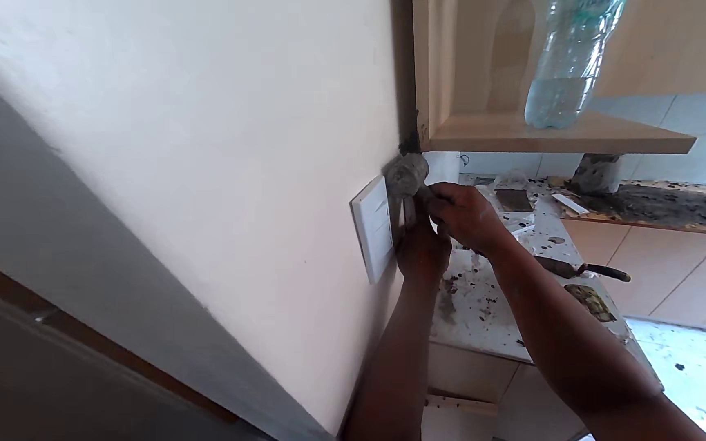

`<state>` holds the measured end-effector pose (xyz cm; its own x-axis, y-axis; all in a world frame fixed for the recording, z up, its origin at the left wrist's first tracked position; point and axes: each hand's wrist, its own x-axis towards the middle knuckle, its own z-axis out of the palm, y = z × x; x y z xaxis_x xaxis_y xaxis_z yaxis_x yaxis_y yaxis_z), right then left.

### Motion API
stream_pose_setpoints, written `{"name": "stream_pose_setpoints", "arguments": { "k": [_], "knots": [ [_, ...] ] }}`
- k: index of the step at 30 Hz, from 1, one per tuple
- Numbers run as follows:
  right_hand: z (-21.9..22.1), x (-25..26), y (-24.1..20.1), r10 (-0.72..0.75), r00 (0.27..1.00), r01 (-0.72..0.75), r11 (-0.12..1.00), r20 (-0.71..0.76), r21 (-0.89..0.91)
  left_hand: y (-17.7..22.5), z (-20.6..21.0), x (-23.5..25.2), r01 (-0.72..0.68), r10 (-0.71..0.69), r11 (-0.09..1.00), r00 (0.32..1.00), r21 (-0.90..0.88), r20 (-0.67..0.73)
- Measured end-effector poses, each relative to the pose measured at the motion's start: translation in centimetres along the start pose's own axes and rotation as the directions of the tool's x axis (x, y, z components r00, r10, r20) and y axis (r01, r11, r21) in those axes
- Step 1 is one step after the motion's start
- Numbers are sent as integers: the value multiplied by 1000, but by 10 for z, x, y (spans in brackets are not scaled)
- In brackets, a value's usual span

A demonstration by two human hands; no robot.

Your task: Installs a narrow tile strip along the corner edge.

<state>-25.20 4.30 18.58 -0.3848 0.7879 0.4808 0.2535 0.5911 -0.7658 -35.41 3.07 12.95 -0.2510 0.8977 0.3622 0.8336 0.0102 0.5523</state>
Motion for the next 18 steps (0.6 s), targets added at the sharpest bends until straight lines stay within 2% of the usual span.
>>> {"name": "stream_pose_setpoints", "arguments": {
  "k": [6, 10, 14, 18],
  "knots": [
    [4, -5, -2, 2, 999, -4, 998, -39, -62, 3, -3, -2, 15, -15, 999, 1000, 41, 13],
    [9, -9, -4, -12, 999, 12, 1000, -46, 1, -5, 8, -7, -56, 64, 992, 995, 113, -71],
    [15, -7, -3, -5, 1000, 6, 997, -12, 76, -10, 18, -13, 21, -4, 986, 995, 168, -100],
    [20, -2, 4, -15, 999, 6, 986, 52, 164, -23, 36, -10, 73, -47, 991, 974, 109, -224]
  ]
}}
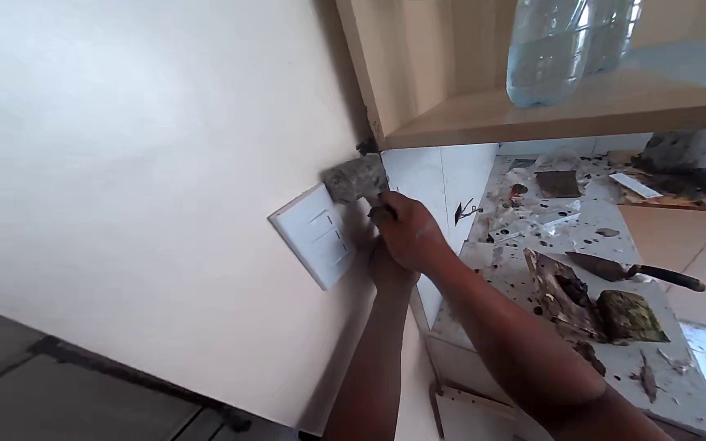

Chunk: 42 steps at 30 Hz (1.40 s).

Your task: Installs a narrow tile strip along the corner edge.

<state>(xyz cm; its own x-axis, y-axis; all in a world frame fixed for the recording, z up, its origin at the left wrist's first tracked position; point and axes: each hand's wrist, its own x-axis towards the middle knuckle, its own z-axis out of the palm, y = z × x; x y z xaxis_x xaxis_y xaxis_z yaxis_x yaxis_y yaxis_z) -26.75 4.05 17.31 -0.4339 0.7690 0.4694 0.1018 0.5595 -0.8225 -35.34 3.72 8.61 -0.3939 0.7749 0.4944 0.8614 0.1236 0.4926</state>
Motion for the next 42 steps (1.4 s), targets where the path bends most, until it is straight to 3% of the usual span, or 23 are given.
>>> {"name": "stream_pose_setpoints", "arguments": {
  "k": [3, 11, 14, 16, 18, 21, 26, 28, 30, 33, 42],
  "knots": [
    [-2, 3, 8, -11, 998, 9, 999, 57, 31, 2, 0, 0, 72, -72, 997, 997, -15, 10],
    [-9, 2, 18, -21, 987, 12, 998, 159, 57, -45, 41, 12, -48, 70, 987, 987, 156, -141],
    [-14, 4, 16, -25, 981, 12, 998, 195, 68, -19, 18, 8, 44, -43, 983, 999, 176, -8],
    [-15, 6, 17, -10, 980, -5, 997, 199, 75, -8, 10, 0, 71, -65, 987, 997, 145, -46],
    [-18, 8, 20, -26, 979, 7, 995, 203, 97, -18, 20, 1, 3, 23, 985, 988, 170, -153],
    [-20, 12, 25, -39, 974, 11, 992, 221, 124, 0, 5, 0, 117, -116, 970, 993, 212, -16],
    [-20, 9, 28, -47, 973, 16, 990, 224, 141, 10, 0, -9, 118, -113, 967, 993, 227, -36],
    [-24, -4, 29, -75, 978, 40, 984, 196, 174, -11, 16, -2, 31, -6, 973, 994, 230, -111],
    [-36, -26, 36, -104, 985, 70, 971, 141, 227, -7, 14, -3, -29, 68, 975, 982, 218, -174],
    [-61, -60, 66, -92, 991, 56, 947, 100, 317, 20, 0, -6, 3, 28, 989, 978, 148, -207],
    [-117, -169, 173, 269, 954, -296, 911, 130, 286, 9, 0, 7, -25, 61, 987, 972, 160, -226]
  ]
}}
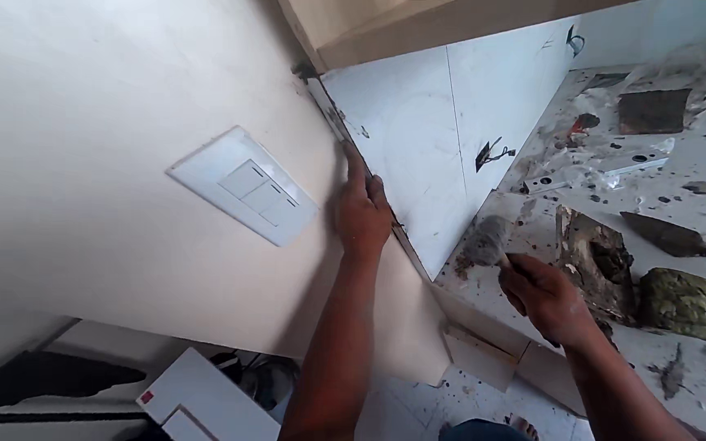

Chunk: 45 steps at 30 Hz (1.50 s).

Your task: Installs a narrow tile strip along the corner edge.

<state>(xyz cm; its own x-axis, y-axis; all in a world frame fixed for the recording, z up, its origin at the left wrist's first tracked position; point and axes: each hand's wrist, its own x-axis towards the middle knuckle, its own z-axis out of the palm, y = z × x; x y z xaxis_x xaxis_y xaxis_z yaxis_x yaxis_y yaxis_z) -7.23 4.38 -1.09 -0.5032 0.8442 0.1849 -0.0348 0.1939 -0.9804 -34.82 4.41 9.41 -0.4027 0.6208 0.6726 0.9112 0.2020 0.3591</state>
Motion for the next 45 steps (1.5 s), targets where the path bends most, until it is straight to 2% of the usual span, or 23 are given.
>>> {"name": "stream_pose_setpoints", "arguments": {
  "k": [6, 10, 13, 16, 21, 25, 29, 32, 35, 42, 45],
  "knots": [
    [-18, -48, 44, 234, 972, -233, 972, 13, -35, -3, 0, 0, 4, -4, 1000, 1000, 10, 15],
    [-18, -58, 59, 340, 938, -335, 939, 63, -78, -5, -2, -3, 42, -43, 999, 995, 11, 94],
    [-5, -44, 56, 332, 925, -282, 926, 187, -249, -8, 1, -3, 72, -73, 997, 990, 15, 122],
    [20, -9, 43, 285, 884, -139, 917, 371, -374, -5, -2, -2, 85, -87, 996, 986, 19, 145],
    [68, 59, 22, 108, 846, 101, 929, 523, -355, 2, -15, 5, 116, -118, 993, 970, 18, 215],
    [94, 96, 19, 12, 846, 179, 935, 533, -306, 4, -14, 8, 126, -147, 986, 965, 106, 216],
    [105, 109, 13, -37, 872, 172, 957, 488, -236, 7, -15, 8, 130, -155, 983, 964, 127, 217],
    [111, 108, 11, -30, 904, 130, 969, 427, -208, 8, -16, 8, 119, -155, 979, 962, 168, 226],
    [113, 105, 10, -15, 905, 106, 976, 426, -190, 9, -15, 8, 112, -158, 972, 963, 208, 219],
    [113, 106, 14, -27, 895, 110, 980, 446, -163, 9, -12, 7, 127, -157, 979, 967, 157, 200],
    [116, 108, 17, -26, 913, 94, 984, 406, -148, 10, -13, 6, 110, -139, 982, 972, 156, 188]
  ]
}}
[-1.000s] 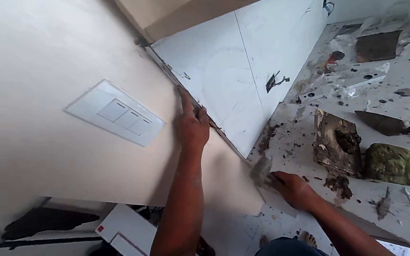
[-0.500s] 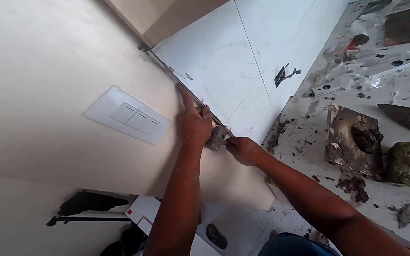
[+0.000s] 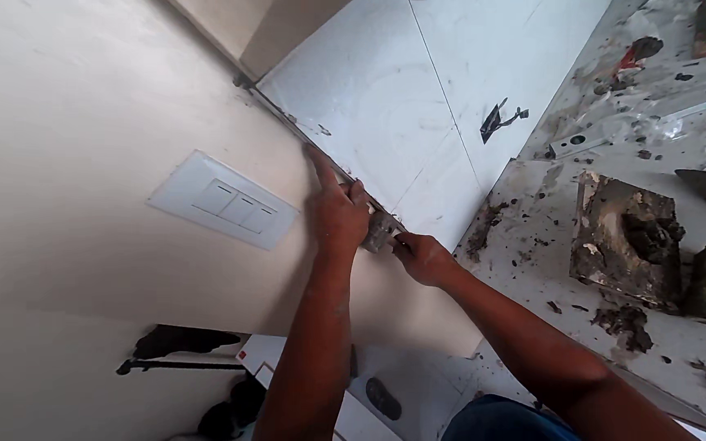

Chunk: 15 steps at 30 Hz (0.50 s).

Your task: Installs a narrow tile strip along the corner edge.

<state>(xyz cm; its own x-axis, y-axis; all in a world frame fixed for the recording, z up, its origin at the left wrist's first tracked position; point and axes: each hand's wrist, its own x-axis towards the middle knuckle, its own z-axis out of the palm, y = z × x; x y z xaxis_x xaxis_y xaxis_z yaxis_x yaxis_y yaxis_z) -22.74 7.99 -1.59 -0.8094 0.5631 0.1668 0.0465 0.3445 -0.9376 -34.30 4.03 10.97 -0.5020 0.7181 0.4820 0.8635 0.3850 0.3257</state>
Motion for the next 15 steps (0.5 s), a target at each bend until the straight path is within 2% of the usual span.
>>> {"name": "stream_pose_setpoints", "arguments": {
  "k": [11, 15],
  "knots": [
    [1, -1, 4, -11, 1000, 11, 1000, -16, 29, 7, -2, -2, 14, -16, 993, 1000, 118, 19],
    [-1, -2, 5, 7, 1000, -6, 998, -29, 55, 11, -17, -2, 12, -17, 991, 999, 135, 38]
  ]
}}
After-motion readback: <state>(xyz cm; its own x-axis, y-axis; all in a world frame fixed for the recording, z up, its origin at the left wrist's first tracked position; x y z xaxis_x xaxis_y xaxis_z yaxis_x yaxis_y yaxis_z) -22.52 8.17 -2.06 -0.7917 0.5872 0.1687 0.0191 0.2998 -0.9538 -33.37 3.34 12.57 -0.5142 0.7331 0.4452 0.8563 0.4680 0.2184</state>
